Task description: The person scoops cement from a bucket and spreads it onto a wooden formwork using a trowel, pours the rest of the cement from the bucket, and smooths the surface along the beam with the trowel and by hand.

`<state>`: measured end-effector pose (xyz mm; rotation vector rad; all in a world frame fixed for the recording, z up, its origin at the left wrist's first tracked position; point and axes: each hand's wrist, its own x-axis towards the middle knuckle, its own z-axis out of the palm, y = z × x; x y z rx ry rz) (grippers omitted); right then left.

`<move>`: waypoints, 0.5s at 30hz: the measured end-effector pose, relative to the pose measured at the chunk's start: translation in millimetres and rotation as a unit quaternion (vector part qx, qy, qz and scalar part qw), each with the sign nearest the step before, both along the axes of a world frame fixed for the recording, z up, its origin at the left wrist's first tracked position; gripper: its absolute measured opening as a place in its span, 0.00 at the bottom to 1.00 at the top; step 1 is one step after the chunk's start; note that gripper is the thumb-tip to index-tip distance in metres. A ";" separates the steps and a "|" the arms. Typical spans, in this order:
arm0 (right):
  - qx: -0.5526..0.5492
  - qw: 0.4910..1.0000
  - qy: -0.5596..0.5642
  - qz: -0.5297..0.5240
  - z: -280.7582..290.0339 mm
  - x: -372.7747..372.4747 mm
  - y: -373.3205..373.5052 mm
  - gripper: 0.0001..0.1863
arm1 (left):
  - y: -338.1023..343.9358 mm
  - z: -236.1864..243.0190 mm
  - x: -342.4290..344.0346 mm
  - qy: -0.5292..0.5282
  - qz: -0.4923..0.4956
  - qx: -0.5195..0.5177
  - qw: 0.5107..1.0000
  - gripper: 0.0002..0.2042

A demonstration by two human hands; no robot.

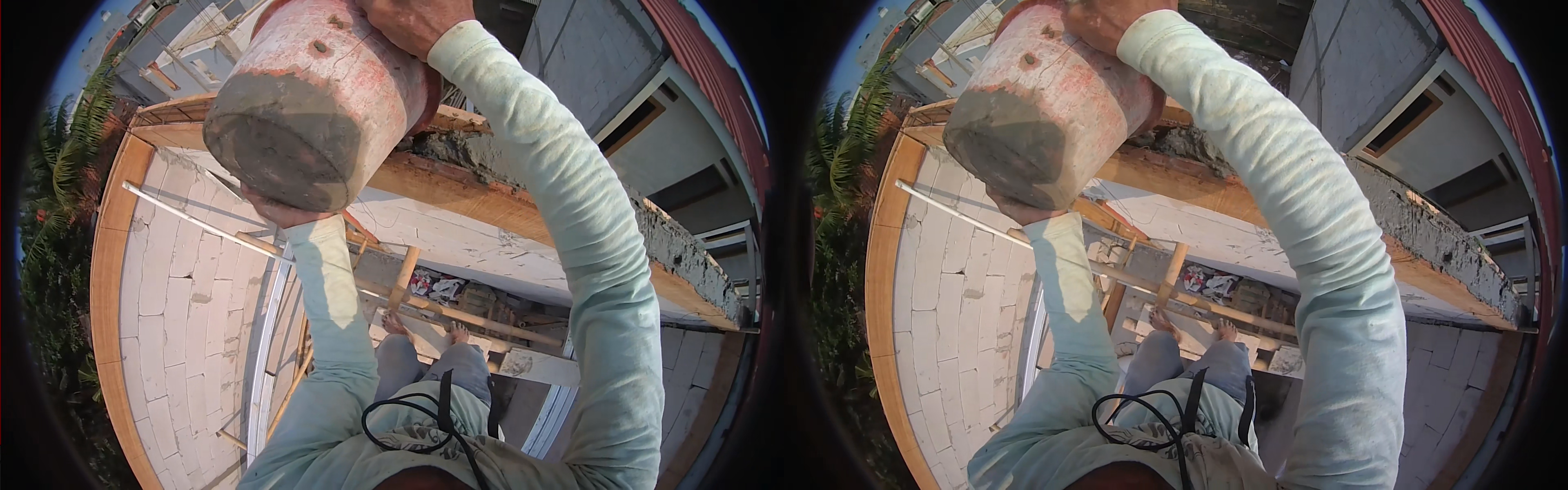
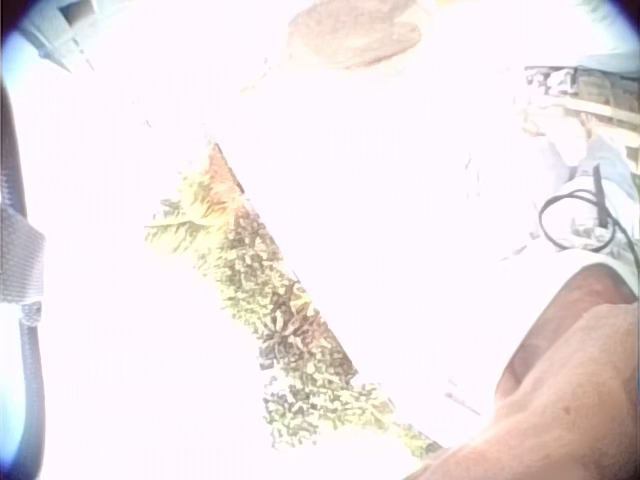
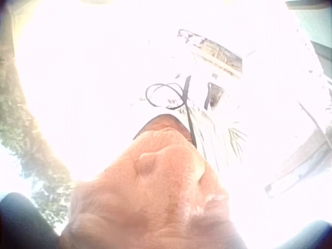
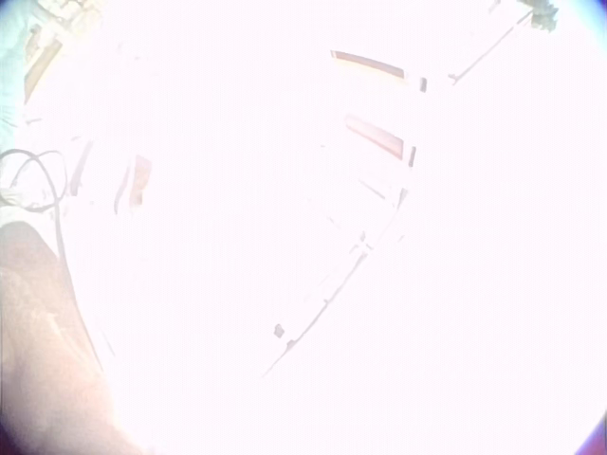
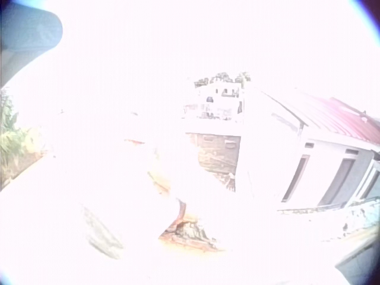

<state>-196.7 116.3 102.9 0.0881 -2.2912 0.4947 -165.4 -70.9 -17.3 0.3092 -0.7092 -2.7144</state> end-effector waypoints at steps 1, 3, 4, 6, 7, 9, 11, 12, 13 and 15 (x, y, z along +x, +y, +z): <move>-0.003 1.000 -0.003 -0.002 -3.1 1.3 1.0 0.24 | -9.3 -10.1 -8.2 0.027 -0.037 0.004 0.999 0.23; 0.003 1.000 -0.008 -0.008 -4.3 -0.9 -0.3 0.24 | -17.9 -23.7 -12.7 0.051 -0.086 0.010 0.995 0.22; 0.004 1.000 -0.010 -0.007 -6.9 -2.8 -1.5 0.24 | -22.4 -29.8 -9.8 0.050 -0.099 0.004 0.994 0.24; -0.006 1.000 -0.013 0.004 -12.4 0.2 -8.6 0.24 | -20.3 -28.2 -8.4 0.055 -0.104 -0.004 0.993 0.27; -0.005 1.000 -0.008 0.007 -8.6 -1.2 -7.4 0.24 | -16.0 -26.7 -8.4 0.050 -0.071 -0.042 0.995 0.27; 0.003 1.000 -0.013 -0.005 -9.0 -1.1 9.0 0.24 | -1.6 -26.9 -7.0 0.035 -0.019 -0.108 0.993 0.28; -0.005 1.000 -0.026 -0.006 -23.8 7.6 11.5 0.24 | -7.9 -25.7 0.6 0.035 -0.061 -0.063 0.996 0.26; -0.009 1.000 -0.028 -0.003 -27.3 10.4 13.7 0.24 | -10.8 -22.8 4.0 0.036 -0.100 -0.022 0.994 0.25; -0.012 0.999 -0.029 -0.003 -29.0 9.0 13.5 0.24 | -7.0 -20.3 6.1 0.030 -0.089 0.006 0.996 0.26; -0.009 1.000 -0.025 -0.011 -21.7 5.6 16.5 0.24 | -7.2 -32.9 -4.9 0.054 -0.028 -0.073 0.995 0.27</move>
